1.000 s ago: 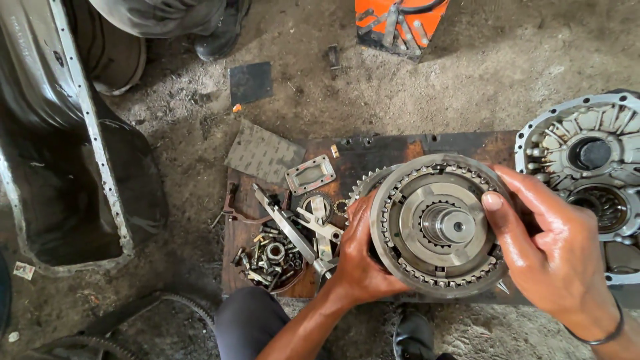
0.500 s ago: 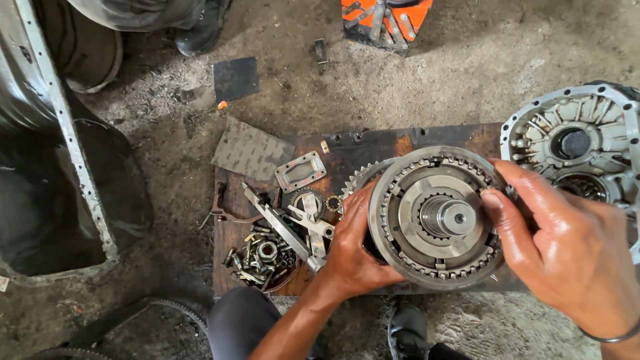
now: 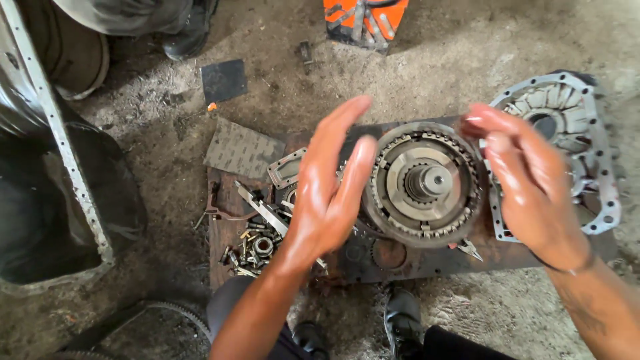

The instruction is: The person assembles a multi-gear shaft by sliding bearings, washers, and gears onto the shaft, then installs a retaining ring using pliers. The person rotates and aligns each component by hand and secures the ring into place.

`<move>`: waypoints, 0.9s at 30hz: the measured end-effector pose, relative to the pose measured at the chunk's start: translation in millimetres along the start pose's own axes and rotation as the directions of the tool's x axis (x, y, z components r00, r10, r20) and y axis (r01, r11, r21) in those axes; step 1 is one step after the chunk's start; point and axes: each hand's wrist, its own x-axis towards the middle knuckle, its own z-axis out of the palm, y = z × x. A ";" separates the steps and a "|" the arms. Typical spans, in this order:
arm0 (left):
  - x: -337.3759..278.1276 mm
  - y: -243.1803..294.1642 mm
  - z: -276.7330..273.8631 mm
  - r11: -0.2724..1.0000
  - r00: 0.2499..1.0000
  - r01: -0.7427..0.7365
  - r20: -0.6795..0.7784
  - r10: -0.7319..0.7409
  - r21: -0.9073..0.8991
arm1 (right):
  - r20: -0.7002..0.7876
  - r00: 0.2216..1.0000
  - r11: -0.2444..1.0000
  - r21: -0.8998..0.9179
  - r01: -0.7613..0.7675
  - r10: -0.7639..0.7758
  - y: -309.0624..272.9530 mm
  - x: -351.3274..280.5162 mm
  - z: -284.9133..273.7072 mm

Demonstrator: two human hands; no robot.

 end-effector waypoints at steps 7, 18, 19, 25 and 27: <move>35.2 -26.5 36.1 0.980 0.967 0.191 0.162 -0.198 0.057 | 0.091 0.952 0.878 0.368 -0.306 0.294 6.3 9.3 27.7; 31.2 -44.9 42.4 0.977 0.970 0.134 0.181 -0.164 0.165 | -0.017 0.981 0.976 0.102 -0.192 0.195 1.1 -0.6 41.3; 30.6 -43.6 42.0 0.980 0.971 0.141 0.171 -0.164 0.143 | -0.006 0.979 0.972 0.120 -0.200 0.203 -0.3 -1.2 41.8; 30.6 -47.4 43.3 0.991 0.980 0.096 0.165 -0.111 0.096 | -0.024 0.976 0.949 0.239 -0.206 0.218 3.3 -7.5 42.4; 31.3 -48.8 41.5 0.994 0.985 0.068 0.153 -0.081 0.088 | -0.036 0.977 0.949 0.246 -0.195 0.210 -0.6 -3.3 43.9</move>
